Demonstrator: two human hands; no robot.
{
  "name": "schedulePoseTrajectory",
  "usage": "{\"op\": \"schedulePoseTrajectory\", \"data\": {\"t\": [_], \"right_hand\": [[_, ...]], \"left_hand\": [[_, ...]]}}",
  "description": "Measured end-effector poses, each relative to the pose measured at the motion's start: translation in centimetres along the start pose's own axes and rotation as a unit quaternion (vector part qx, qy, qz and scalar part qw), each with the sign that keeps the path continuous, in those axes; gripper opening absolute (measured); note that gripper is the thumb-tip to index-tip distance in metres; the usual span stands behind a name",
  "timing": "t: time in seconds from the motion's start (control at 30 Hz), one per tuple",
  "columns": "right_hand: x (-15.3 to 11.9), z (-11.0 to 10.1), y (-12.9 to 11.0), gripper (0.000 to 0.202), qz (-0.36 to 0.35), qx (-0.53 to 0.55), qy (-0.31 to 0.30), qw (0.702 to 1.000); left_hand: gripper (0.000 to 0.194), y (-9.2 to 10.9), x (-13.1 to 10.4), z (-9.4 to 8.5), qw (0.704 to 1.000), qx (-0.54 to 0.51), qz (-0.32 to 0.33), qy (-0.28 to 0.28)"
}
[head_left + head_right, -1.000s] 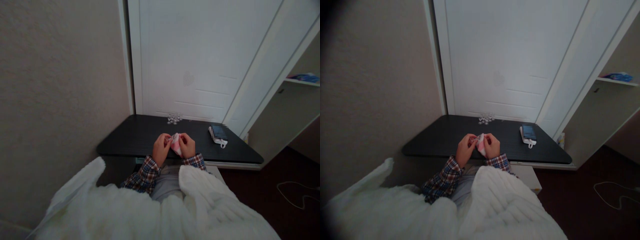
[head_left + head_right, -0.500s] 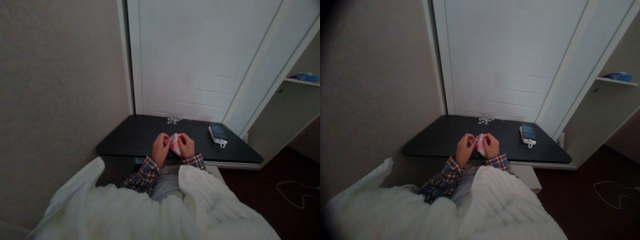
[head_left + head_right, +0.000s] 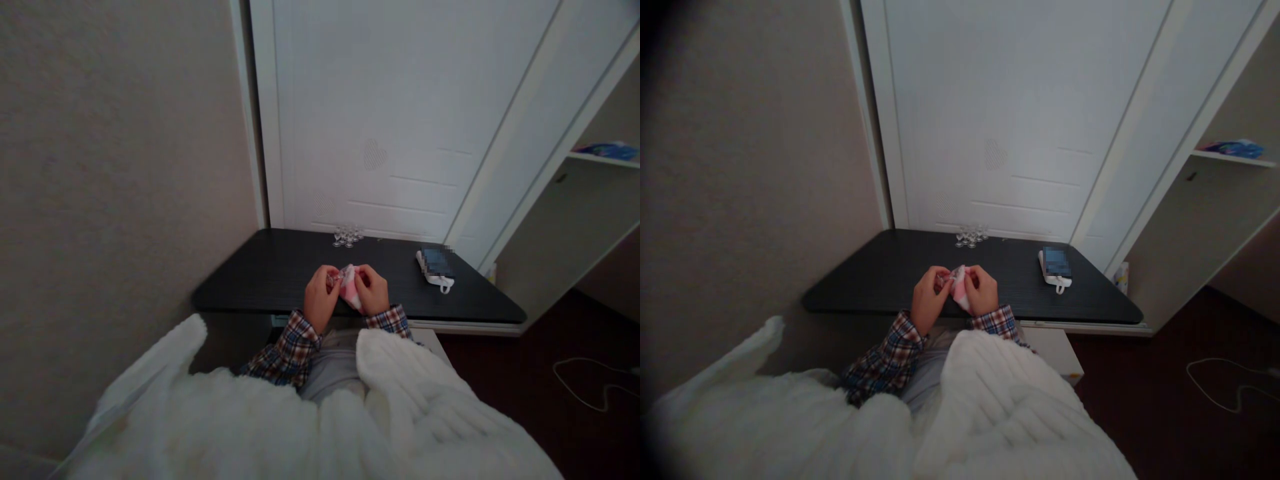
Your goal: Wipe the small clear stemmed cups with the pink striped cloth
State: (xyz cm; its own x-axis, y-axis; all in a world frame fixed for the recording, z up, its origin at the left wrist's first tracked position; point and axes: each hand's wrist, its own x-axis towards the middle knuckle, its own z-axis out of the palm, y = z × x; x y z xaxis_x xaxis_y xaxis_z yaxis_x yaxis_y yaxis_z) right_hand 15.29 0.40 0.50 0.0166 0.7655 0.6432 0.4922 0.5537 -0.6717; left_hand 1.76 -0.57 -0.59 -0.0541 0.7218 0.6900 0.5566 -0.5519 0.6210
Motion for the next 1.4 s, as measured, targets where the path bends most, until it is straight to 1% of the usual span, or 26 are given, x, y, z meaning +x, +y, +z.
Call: {"op": "schedulePoseTrajectory", "data": {"t": [0.27,0.43,0.53,0.67,0.73,0.83,0.93,1.03,1.13,1.2,1.4], "right_hand": [[0.01,0.10,0.23,0.020,0.001,-0.014,0.002,1.000],[-0.04,0.16,0.15,0.022,0.001,-0.018,0.003,1.000],[-0.07,0.18,0.18,0.024,0.013,-0.021,0.022,0.999],[0.03,0.14,0.57,0.025,0.031,-0.033,0.056,0.997],[0.10,0.09,0.76,0.025,0.041,-0.043,0.068,0.996],[0.15,0.00,0.81,0.026,0.051,-0.048,0.074,0.995],[0.13,-0.09,0.66,0.026,0.048,-0.044,0.072,0.995],[0.12,-0.13,0.58,0.025,0.045,-0.041,0.071,0.996],[0.15,-0.10,0.64,0.026,0.044,-0.038,0.075,0.996],[0.16,-0.05,0.70,0.026,0.042,-0.032,0.074,0.996],[0.13,0.07,0.69,0.022,0.041,-0.010,0.060,0.997]], "left_hand": [[0.014,0.02,0.00,-0.02,1.000,-0.001,-0.009,-0.028],[0.022,0.04,0.07,0.04,1.000,0.006,-0.003,0.004],[0.031,0.16,0.10,0.08,1.000,-0.024,-0.001,0.006],[0.038,0.28,0.07,0.15,0.997,-0.072,0.016,-0.028],[0.035,0.22,0.07,0.19,0.996,-0.077,0.017,-0.044],[0.030,0.01,0.10,0.23,0.997,-0.063,0.010,-0.051],[0.024,-0.19,0.12,0.22,0.997,-0.053,-0.004,-0.053],[0.017,-0.23,0.08,0.17,0.996,-0.059,-0.018,-0.067],[0.017,-0.18,0.02,0.10,0.995,-0.060,-0.023,-0.082],[0.017,-0.16,0.02,0.07,0.995,-0.054,-0.020,-0.077],[0.017,-0.21,0.16,0.15,0.998,-0.055,-0.013,-0.040]]}}
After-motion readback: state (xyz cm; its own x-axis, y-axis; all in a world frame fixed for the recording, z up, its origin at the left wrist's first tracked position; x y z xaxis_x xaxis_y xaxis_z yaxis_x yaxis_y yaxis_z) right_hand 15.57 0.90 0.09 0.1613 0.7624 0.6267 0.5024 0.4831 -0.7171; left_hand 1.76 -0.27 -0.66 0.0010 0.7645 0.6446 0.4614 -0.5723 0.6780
